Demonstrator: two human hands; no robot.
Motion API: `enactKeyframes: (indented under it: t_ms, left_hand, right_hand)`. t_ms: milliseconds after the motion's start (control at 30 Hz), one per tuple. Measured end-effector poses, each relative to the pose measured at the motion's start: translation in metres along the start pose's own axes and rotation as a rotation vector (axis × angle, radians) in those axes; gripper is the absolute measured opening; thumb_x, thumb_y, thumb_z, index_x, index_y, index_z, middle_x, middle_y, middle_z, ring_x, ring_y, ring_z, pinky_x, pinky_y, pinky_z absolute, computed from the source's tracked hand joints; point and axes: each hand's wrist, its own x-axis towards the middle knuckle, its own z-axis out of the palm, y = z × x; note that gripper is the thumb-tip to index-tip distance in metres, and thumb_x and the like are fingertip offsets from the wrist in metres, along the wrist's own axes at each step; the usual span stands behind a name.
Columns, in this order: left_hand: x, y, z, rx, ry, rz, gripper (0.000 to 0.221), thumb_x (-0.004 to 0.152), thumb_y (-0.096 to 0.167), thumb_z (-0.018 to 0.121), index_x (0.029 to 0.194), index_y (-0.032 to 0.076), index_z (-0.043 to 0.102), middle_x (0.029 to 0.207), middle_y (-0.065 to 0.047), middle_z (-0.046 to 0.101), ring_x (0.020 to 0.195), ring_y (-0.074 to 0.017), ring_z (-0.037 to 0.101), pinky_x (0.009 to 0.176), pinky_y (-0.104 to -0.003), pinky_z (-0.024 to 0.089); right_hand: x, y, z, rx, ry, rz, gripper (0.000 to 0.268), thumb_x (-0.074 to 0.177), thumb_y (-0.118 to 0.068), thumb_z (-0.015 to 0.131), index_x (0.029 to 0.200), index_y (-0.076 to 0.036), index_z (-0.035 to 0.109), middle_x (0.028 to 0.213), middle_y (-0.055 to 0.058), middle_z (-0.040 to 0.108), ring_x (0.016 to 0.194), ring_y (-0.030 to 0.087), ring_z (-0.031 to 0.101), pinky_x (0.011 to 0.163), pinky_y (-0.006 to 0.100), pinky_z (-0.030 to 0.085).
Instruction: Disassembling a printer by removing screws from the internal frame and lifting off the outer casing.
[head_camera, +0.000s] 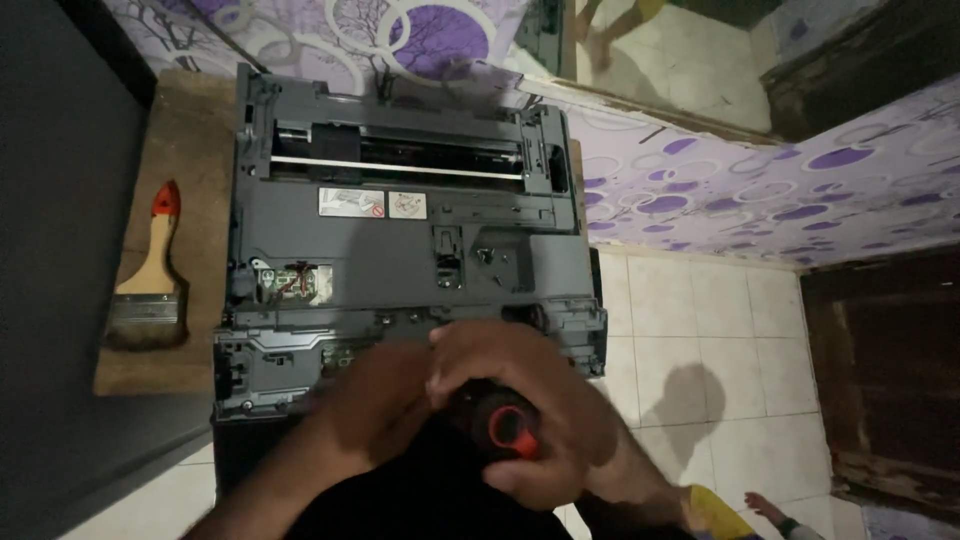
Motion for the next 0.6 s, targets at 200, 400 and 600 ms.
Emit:
enactKeyframes:
  t_ms: [200,400,600]
  left_hand:
    - [-0.007,-0.019,0.017,0.08,0.102,0.019,0.022,0.071,0.012,0.08,0.089,0.018,0.069,0.09,-0.004,0.074,0.084,-0.0268,0.068,0.069,-0.042,0.049]
    - [-0.004,-0.033,0.029,0.208,0.028,-0.126,0.016,0.073,0.017,0.076,0.084,0.02,0.065,0.091,-0.001,0.07,0.089,-0.0269,0.066,0.07,-0.042,0.049]
    - [-0.007,-0.045,0.037,0.208,0.051,-0.159,0.032,0.07,0.018,0.07,0.102,0.024,0.072,0.109,-0.002,0.074,0.106,-0.0324,0.066,0.085,-0.048,0.051]
  right_hand:
    - [-0.019,0.011,-0.011,0.08,0.073,-0.042,0.069,0.095,-0.061,0.069,0.138,-0.008,0.056,0.119,0.011,0.071,0.115,0.028,0.072,0.119,0.049,0.052]
    - [-0.102,0.105,-0.087,-0.219,0.633,-0.175,0.024,0.102,-0.014,0.049,0.114,0.005,0.058,0.095,0.019,0.069,0.09,0.035,0.073,0.086,0.048,0.069]
    - [-0.327,0.278,-0.228,-1.248,0.241,1.096,0.08,0.082,-0.048,0.077,0.14,0.003,0.057,0.124,0.024,0.068,0.112,0.043,0.066,0.09,0.054,0.055]
